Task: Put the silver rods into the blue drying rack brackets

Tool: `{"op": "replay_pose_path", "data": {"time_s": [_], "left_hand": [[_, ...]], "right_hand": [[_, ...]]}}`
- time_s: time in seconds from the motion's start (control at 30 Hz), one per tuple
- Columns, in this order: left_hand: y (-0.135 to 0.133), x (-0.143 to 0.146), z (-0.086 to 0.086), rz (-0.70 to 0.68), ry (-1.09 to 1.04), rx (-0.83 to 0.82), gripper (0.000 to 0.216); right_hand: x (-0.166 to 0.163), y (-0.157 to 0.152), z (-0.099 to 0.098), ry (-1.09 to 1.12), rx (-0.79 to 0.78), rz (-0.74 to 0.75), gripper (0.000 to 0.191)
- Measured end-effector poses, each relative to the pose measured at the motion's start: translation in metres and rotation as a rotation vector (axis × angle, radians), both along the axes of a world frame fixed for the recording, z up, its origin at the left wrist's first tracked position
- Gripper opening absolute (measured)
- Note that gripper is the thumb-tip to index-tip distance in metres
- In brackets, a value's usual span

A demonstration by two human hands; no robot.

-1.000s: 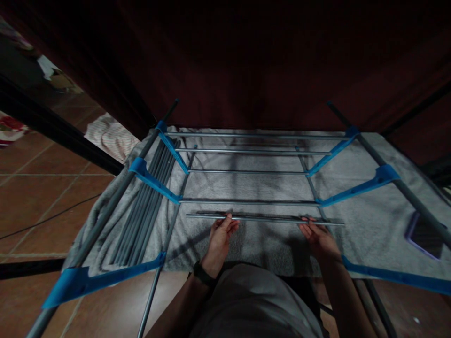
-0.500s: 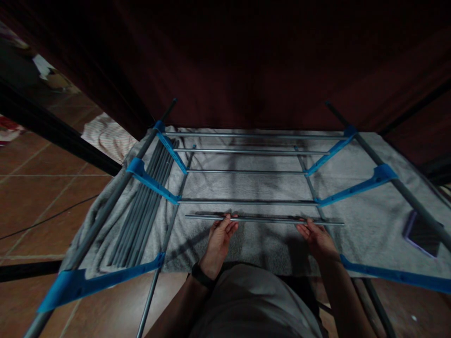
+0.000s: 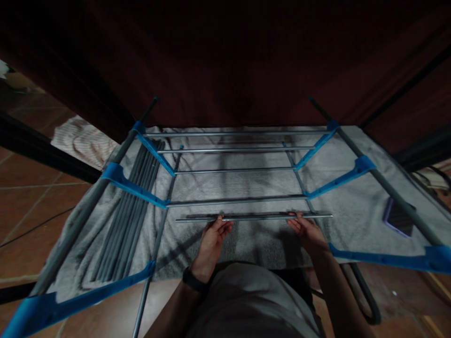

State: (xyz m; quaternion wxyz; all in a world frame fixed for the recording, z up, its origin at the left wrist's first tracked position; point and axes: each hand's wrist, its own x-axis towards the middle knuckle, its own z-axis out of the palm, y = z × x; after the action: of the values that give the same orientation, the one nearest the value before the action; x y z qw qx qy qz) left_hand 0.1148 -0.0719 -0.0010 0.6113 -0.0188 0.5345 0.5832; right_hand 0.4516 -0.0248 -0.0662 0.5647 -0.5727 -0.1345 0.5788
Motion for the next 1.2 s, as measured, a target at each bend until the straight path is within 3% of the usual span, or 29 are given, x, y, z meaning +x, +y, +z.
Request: {"op": "replay_pose_path", "data": {"time_s": [0.17,0.33,0.57,0.73,0.9,1.2], "left_hand": [[0.001,-0.002,0.001,0.023,0.006,0.000,0.014],[0.005,-0.012,0.003,0.121,0.024,-0.050,0.024],[0.008,-0.041,0.005,0.246,0.078,-0.072,0.029],[0.012,-0.061,0.000,0.344,0.142,-0.063,0.025],[0.012,-0.073,-0.004,0.363,0.205,-0.032,0.025],[0.010,-0.076,-0.003,0.384,0.167,-0.005,0.020]], "right_hand": [[-0.002,0.001,0.000,-0.014,0.002,-0.006,0.049],[0.002,0.003,0.000,0.011,-0.022,0.003,0.041],[-0.005,0.008,0.009,0.052,-0.069,-0.047,0.028],[-0.007,0.008,0.008,0.040,-0.050,-0.079,0.035],[-0.005,0.005,0.007,0.041,0.008,-0.058,0.043],[-0.009,0.002,0.008,0.062,-0.041,-0.134,0.035]]}}
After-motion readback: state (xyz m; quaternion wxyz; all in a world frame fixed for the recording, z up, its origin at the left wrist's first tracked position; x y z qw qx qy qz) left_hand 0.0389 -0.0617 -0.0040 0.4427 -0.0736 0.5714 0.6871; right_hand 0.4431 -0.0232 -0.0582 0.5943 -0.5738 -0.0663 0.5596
